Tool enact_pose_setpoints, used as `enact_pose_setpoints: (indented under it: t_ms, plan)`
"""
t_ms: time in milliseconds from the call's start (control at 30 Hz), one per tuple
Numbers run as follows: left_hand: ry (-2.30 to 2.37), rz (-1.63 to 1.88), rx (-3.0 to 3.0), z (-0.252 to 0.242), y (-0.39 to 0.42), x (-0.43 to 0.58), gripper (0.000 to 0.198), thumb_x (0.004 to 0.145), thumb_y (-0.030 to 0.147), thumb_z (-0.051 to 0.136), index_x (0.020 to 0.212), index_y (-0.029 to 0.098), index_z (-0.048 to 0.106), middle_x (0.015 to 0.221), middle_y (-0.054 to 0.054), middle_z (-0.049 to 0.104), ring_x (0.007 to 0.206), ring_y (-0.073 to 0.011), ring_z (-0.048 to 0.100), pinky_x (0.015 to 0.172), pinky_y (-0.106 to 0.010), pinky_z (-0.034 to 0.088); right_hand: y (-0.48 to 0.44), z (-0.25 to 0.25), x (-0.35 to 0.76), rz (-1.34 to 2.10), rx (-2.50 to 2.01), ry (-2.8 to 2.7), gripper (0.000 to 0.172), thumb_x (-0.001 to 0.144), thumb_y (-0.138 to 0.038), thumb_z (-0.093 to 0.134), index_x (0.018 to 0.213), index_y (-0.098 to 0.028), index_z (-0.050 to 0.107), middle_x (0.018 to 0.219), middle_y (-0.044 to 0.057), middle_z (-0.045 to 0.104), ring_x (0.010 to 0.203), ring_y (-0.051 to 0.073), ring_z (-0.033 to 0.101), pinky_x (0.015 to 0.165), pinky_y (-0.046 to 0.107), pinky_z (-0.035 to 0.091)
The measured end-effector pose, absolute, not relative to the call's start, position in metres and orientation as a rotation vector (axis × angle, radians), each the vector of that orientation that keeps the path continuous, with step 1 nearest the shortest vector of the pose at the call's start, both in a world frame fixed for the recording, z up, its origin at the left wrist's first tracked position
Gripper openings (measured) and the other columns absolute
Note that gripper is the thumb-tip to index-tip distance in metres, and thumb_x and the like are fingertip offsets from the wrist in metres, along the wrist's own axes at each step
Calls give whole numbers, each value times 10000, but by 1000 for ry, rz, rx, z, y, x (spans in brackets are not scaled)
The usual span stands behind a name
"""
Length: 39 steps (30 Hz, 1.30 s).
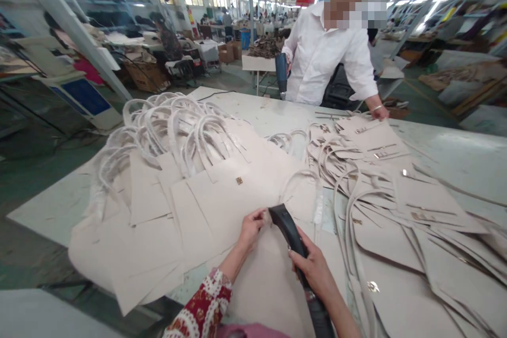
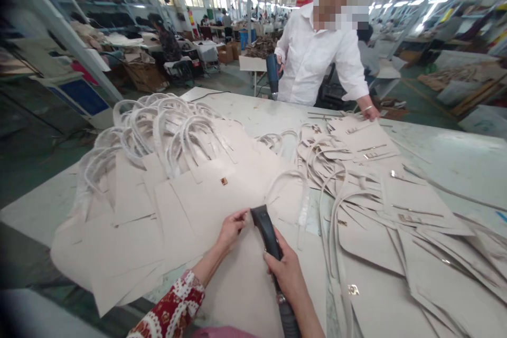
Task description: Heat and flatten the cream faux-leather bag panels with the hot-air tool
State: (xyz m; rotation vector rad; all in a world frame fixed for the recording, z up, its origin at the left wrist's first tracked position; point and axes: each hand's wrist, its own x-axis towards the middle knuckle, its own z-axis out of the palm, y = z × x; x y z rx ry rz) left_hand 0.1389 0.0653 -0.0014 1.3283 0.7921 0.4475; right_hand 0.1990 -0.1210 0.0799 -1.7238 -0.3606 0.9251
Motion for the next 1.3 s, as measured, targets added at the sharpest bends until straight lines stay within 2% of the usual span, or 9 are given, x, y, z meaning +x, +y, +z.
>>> enact_pose_setpoints:
  t_ms: [200,400,533,633,733,933,1100,1233,1300]
  plan:
    - [941,610,1356,-6,127,125,479,559,271,600,1008,103,609,756,-1,567,664,-109,487,645,-217,379,-177,55,206,819,-1925,-175,668,745,-316,528,1355,-201,282,433,-73,492,353,103,446,367,204,395]
    - [933,450,1770,-12,109,93,461,580,204,568,1035,133,574,980,-43,625,879,-186,559,796,-274,414,-216,25,238,790,-1908,56,731,704,-392,574,1344,-204,277,399,-73,501,341,146,487,332,240,413]
    - [1013,289,1785,-17,95,82,321,582,183,537,887,124,616,828,-23,645,789,-195,568,733,-278,424,-210,19,265,780,-1858,58,724,657,-409,615,1295,-195,347,519,-46,552,380,161,539,340,266,448]
    - [1004,260,1701,-18,90,77,283,609,215,520,859,109,601,832,-40,643,780,-190,571,686,-265,433,-203,16,281,763,-1845,23,684,634,-413,637,1243,-203,406,569,-38,560,393,163,552,344,274,459]
    - [932,143,1593,-20,80,65,244,617,269,551,796,110,598,720,-33,636,657,-172,581,579,-247,436,-196,12,295,725,-1850,-11,648,635,-420,635,1210,-198,437,585,-39,554,408,152,553,362,268,470]
    - [993,156,1464,-40,43,50,155,595,267,582,611,114,568,504,28,513,470,-103,475,446,-189,330,-194,18,298,689,-1906,-103,697,622,-437,644,1232,-178,427,558,-42,546,417,149,545,364,249,460]
    - [1079,320,1405,-54,37,68,173,658,297,533,643,125,548,527,39,493,487,-88,457,446,-176,313,-214,51,267,879,-1970,-331,742,653,-394,645,1312,-227,347,459,-58,543,362,149,507,356,251,427]
    - [1025,256,1401,-53,39,72,162,560,205,615,686,102,612,591,7,575,526,-112,514,472,-188,360,-238,69,229,1152,-2069,-625,714,715,-325,557,1361,-223,272,448,-68,541,367,125,488,398,230,420]
    - [1013,223,1423,-52,38,73,216,498,145,640,708,95,636,627,1,601,563,-127,539,497,-194,383,-244,69,208,1290,-2004,-772,691,695,-265,537,1348,-206,321,523,-46,592,420,128,514,439,231,434]
